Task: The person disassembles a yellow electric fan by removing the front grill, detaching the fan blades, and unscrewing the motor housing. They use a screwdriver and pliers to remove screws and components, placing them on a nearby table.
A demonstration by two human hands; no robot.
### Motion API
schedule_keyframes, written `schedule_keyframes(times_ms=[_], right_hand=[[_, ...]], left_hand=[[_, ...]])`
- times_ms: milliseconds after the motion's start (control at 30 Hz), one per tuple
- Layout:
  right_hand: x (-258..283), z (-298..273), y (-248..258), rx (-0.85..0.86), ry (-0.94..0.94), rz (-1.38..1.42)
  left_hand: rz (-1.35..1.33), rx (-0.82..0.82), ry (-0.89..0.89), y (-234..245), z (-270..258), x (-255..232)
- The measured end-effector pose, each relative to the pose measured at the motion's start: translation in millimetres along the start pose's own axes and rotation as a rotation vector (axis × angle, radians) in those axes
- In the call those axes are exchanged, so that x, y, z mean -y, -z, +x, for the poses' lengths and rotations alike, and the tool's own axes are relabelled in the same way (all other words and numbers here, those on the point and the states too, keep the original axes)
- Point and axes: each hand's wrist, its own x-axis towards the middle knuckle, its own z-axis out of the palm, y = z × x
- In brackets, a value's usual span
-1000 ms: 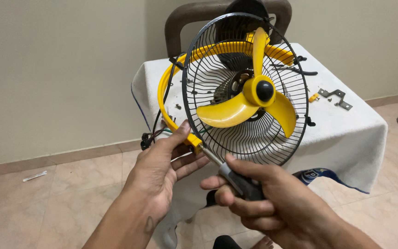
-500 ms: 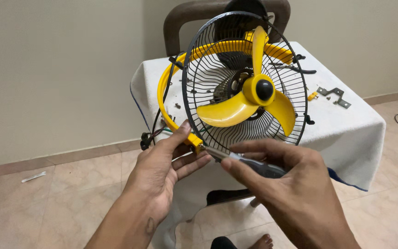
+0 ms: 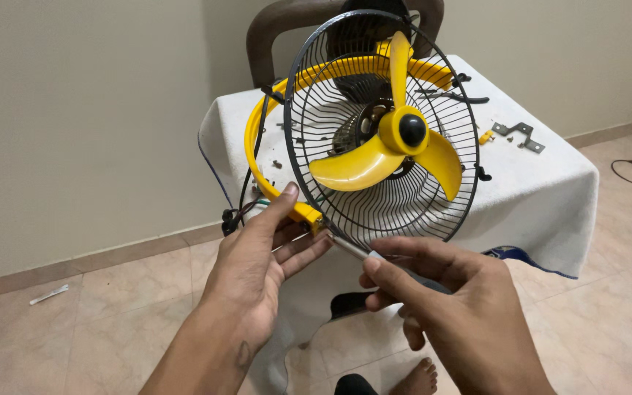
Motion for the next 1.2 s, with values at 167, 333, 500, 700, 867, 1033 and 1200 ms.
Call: schedule_keyframes(times_ms=[167, 333, 500, 700, 867, 1033, 1200], right_hand=[[-12.5, 3.0, -7.8, 0.036, 0.032, 0.123], [-17.2, 4.7, -10.8, 0.046, 0.084, 0.181], [-14.9, 3.1, -12.3, 0.064, 0.196, 0.069], [-7.8, 23.4, 5.4, 0.517, -0.449, 0.701], [-20.2, 45.5, 18.5, 1.021, -0.734, 1.156], [-26.4, 47.8, 11.1, 0.700, 0.103, 0.119], [-15.6, 36.7, 10.5, 0.382, 0.568, -0.366]], left_hand=[[-0.008, 0.039, -0.003, 3.9, -5.3, 3.7], [-0.007, 0.045, -0.019, 4.6, -4.4, 3.8], [0.005, 0.032, -0.023, 3.0, -5.1, 2.8], [0.055, 0.013, -0.023, 1.7, -4.7, 2.5], [0.061, 0.031, -0.049, 2.5, -3.6, 1.0], [0.072, 0.049, -0.051, 3.3, -3.1, 0.9], [0.048, 0.084, -0.066, 4.7, -2.8, 1.8]])
